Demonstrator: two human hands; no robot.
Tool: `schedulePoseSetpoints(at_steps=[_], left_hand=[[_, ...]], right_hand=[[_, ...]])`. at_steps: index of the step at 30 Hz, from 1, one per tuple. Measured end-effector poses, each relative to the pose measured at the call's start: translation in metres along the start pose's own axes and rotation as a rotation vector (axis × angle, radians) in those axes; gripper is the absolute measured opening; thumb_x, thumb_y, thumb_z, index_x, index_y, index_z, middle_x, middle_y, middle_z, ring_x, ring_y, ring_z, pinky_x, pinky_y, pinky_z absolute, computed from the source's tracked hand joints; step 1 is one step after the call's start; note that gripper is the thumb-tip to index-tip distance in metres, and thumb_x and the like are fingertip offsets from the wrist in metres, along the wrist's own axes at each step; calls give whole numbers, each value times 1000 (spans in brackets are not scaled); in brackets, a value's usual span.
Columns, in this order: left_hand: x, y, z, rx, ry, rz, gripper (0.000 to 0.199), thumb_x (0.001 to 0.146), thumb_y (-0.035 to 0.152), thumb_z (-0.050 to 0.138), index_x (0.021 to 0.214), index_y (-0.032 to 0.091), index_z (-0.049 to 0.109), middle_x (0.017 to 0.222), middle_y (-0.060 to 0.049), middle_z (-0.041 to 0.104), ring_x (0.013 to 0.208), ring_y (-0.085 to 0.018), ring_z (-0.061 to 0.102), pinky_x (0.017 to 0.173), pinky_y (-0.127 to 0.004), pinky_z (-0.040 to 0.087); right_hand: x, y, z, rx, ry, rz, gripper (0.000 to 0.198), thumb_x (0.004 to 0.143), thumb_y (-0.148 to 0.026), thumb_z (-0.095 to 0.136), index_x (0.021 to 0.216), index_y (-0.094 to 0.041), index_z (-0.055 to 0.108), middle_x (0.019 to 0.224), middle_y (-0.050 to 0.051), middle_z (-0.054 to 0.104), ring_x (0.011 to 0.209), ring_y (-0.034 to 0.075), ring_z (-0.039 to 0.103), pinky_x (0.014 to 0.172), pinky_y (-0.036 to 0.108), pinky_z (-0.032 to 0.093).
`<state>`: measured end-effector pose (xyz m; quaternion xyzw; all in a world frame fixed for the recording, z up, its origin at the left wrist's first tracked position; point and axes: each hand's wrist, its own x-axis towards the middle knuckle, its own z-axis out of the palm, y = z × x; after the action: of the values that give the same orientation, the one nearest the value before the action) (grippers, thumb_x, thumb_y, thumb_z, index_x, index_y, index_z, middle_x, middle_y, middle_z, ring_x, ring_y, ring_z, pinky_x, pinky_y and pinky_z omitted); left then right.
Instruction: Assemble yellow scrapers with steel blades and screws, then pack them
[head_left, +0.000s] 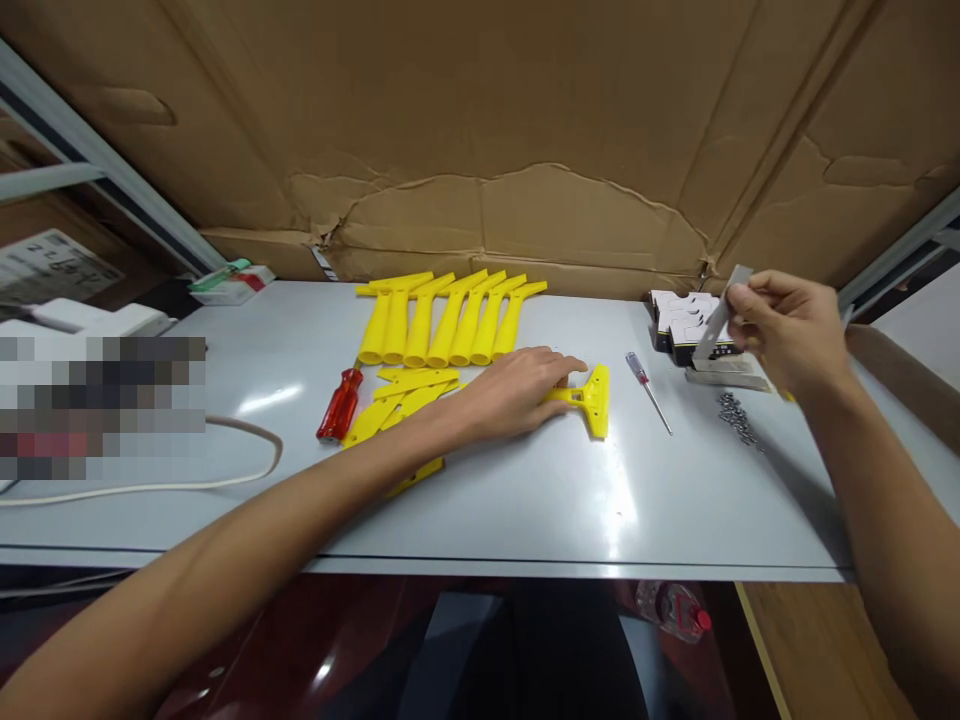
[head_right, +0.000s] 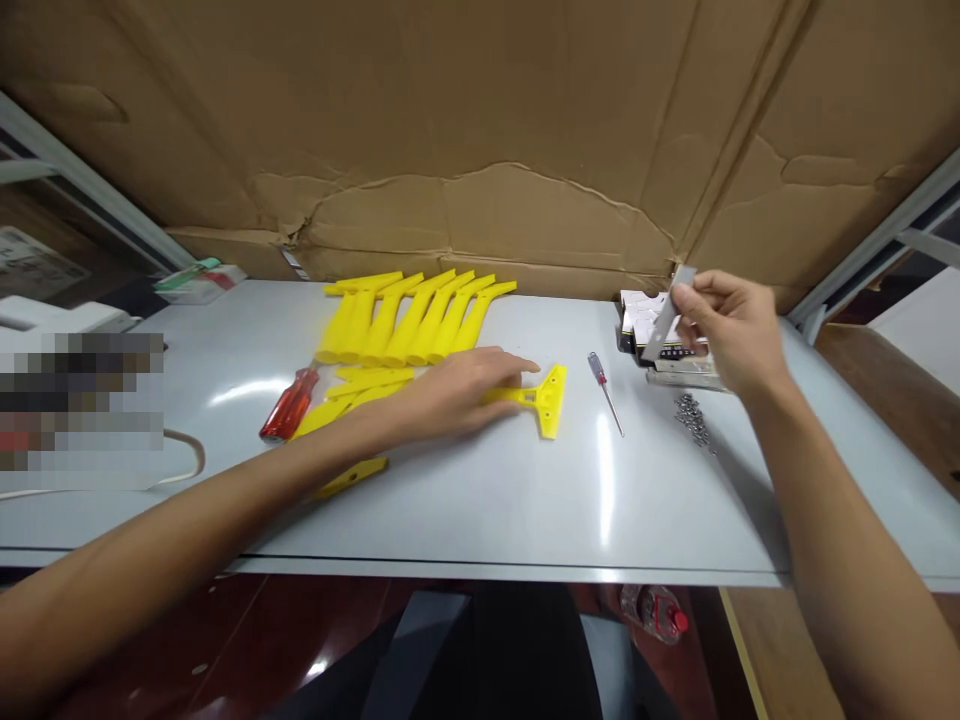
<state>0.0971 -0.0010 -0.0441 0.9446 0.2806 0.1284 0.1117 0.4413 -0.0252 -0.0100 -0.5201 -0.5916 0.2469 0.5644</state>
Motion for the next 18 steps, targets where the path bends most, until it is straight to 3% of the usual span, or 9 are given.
schedulePoseSetpoints(at_steps=[1, 3, 5, 7, 9, 11, 13, 16, 18], left_hand=[[-2, 0, -1, -9, 35, 4, 39, 103, 27, 58, 141, 17, 57, 119, -11, 69, 109, -25, 65, 96, -42, 52], [-5, 1, -1, -24, 142, 21, 35, 104, 24, 52, 138, 16, 58, 121, -12, 64, 104, -24, 65, 92, -41, 54], [-8, 3, 0, -40, 266, 25, 34, 103, 21, 50, 135, 15, 59, 122, -14, 60, 104, -23, 63, 90, -40, 56], [-11, 7, 2, -71, 376, -2, 33, 99, 18, 51, 131, 14, 58, 122, -15, 59, 107, -24, 63, 90, -39, 56], [-13, 13, 4, -109, 460, -65, 31, 97, 18, 52, 127, 14, 59, 120, -13, 61, 106, -24, 64, 89, -39, 56], [-13, 19, 6, -149, 517, -131, 28, 95, 22, 54, 121, 15, 61, 115, -11, 66, 101, -23, 66, 88, -39, 56], [-13, 26, 7, -181, 555, -179, 26, 95, 26, 55, 119, 17, 61, 112, -8, 70, 97, -23, 67, 86, -39, 55], [-13, 33, 8, -171, 578, -229, 24, 94, 26, 54, 114, 17, 61, 106, -7, 72, 89, -22, 67, 79, -37, 53], [-13, 35, 8, -119, 570, -256, 16, 92, 24, 53, 104, 17, 61, 97, -7, 71, 82, -22, 65, 71, -35, 48]], right_hand=[[-6, -3, 14, 83, -45, 33, 37, 82, -49, 85, 80, -22, 60, 59, -1, 60, 45, 11, 51, 39, 26, 31], [-17, -10, 38, 208, -123, 66, 35, 85, -49, 83, 83, -23, 59, 73, 2, 71, 55, 15, 64, 44, 27, 46], [-28, -16, 55, 289, -171, 35, 30, 88, -50, 80, 92, -25, 66, 96, 5, 78, 79, 20, 75, 69, 37, 64], [-36, -21, 64, 345, -222, -9, 31, 93, -57, 72, 99, -27, 73, 111, 7, 78, 101, 26, 76, 94, 49, 64], [-42, -22, 67, 367, -254, -38, 39, 98, -61, 62, 94, -26, 78, 116, 9, 77, 110, 30, 74, 102, 55, 61], [-46, -20, 69, 337, -228, -64, 32, 96, -54, 68, 87, -26, 79, 119, 9, 76, 108, 29, 75, 99, 53, 63], [-49, -18, 72, 297, -197, -77, 15, 87, -39, 83, 96, -28, 80, 130, 6, 72, 104, 27, 76, 89, 46, 67], [-53, -16, 78, 284, -220, -32, 56, 77, -29, 92, 127, -37, 69, 143, 4, 62, 95, 23, 78, 79, 40, 68], [-56, -16, 82, 288, -245, 14, 72, 77, -30, 92, 140, -40, 58, 132, 3, 65, 89, 20, 78, 79, 39, 68]])
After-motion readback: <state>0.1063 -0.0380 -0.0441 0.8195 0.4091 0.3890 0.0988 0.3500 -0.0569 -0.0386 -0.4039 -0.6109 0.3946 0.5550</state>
